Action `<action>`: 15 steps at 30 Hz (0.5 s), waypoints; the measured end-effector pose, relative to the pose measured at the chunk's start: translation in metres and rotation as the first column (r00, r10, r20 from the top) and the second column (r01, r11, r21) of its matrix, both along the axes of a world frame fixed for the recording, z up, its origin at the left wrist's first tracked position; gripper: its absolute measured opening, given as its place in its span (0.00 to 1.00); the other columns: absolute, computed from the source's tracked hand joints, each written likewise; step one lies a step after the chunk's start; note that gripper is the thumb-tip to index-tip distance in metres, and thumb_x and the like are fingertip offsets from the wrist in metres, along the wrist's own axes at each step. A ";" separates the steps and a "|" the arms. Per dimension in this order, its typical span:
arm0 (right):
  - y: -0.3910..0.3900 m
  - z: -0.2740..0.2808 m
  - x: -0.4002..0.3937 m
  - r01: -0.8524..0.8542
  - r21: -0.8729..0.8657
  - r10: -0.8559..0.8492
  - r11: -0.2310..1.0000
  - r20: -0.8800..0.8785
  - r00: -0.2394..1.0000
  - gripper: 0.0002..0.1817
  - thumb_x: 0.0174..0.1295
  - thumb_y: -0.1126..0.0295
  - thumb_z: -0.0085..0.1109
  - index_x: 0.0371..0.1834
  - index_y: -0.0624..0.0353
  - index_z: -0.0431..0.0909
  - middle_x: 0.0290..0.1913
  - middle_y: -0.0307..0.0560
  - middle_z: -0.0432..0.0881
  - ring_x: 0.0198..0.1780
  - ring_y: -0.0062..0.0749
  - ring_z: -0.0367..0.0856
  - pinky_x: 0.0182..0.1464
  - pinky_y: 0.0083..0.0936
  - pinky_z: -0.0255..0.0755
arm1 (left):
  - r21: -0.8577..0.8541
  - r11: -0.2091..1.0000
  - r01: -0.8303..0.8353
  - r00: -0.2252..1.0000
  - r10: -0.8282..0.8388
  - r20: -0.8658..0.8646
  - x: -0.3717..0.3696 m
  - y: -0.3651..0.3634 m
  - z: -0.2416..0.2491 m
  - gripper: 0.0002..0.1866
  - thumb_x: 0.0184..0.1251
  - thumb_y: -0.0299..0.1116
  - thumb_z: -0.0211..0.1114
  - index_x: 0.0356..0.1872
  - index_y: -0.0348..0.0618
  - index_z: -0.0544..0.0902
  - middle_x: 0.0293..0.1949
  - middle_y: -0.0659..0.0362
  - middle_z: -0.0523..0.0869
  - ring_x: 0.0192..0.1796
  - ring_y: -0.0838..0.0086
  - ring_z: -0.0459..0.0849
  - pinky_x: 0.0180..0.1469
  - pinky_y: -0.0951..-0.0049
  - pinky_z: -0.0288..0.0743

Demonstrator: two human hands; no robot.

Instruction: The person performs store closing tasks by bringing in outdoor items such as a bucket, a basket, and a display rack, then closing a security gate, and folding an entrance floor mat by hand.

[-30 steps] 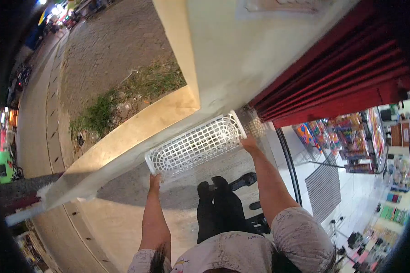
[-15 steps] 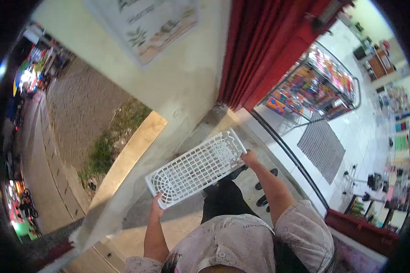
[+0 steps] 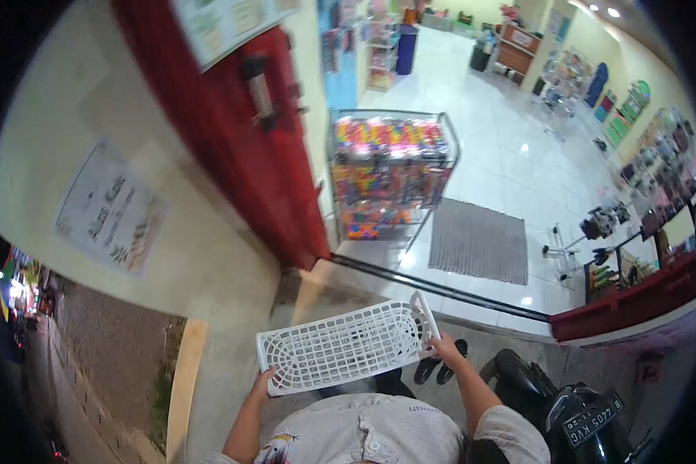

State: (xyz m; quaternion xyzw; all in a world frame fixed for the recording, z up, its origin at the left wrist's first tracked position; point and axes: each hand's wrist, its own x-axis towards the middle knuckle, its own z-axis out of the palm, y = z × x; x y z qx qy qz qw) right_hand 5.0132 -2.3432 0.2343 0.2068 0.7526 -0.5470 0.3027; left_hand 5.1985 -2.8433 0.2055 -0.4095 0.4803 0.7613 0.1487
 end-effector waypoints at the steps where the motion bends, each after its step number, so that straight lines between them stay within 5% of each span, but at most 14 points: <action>1: 0.026 0.000 0.002 0.060 -0.020 -0.059 0.998 0.041 0.997 0.14 0.50 0.65 0.55 0.37 0.62 0.74 0.29 0.44 0.76 0.29 0.30 0.76 0.24 0.26 0.70 | -0.038 0.997 0.064 0.997 -0.063 0.038 -0.026 0.014 0.009 0.21 0.56 0.44 0.58 0.49 0.46 0.72 0.38 0.55 0.80 0.37 0.65 0.82 0.34 0.58 0.77; 4: 0.107 0.014 0.007 0.276 -0.072 -0.277 0.959 -0.007 0.961 0.15 0.53 0.62 0.53 0.39 0.61 0.72 0.31 0.44 0.76 0.33 0.31 0.77 0.26 0.28 0.71 | -0.115 0.968 0.224 0.972 -0.215 0.092 -0.118 0.087 0.036 0.20 0.54 0.46 0.59 0.46 0.49 0.73 0.33 0.58 0.78 0.32 0.67 0.80 0.31 0.56 0.75; 8: 0.208 0.031 0.001 0.466 -0.034 -0.467 0.884 -0.074 0.881 0.15 0.52 0.62 0.53 0.35 0.63 0.74 0.27 0.46 0.77 0.24 0.31 0.76 0.24 0.27 0.70 | -0.252 0.887 0.388 0.922 -0.370 0.116 -0.227 0.206 0.109 0.17 0.53 0.46 0.58 0.42 0.51 0.74 0.27 0.61 0.74 0.25 0.72 0.74 0.26 0.59 0.70; 12: 0.309 0.042 -0.001 0.658 -0.037 -0.659 0.752 -0.060 0.750 0.13 0.51 0.63 0.52 0.36 0.59 0.73 0.28 0.43 0.75 0.26 0.30 0.74 0.26 0.28 0.67 | -0.262 0.798 0.542 0.826 -0.563 -0.005 -0.327 0.310 0.098 0.18 0.52 0.46 0.59 0.41 0.48 0.74 0.25 0.61 0.74 0.25 0.74 0.73 0.24 0.66 0.69; 15: 0.374 0.054 -0.001 0.803 -0.083 -0.799 0.591 -0.202 0.567 0.10 0.48 0.65 0.54 0.26 0.61 0.74 0.20 0.40 0.71 0.24 0.28 0.72 0.24 0.27 0.64 | -0.298 0.751 0.589 0.753 -0.644 -0.135 -0.396 0.399 0.097 0.19 0.52 0.47 0.60 0.40 0.46 0.74 0.25 0.62 0.73 0.27 0.74 0.73 0.27 0.66 0.69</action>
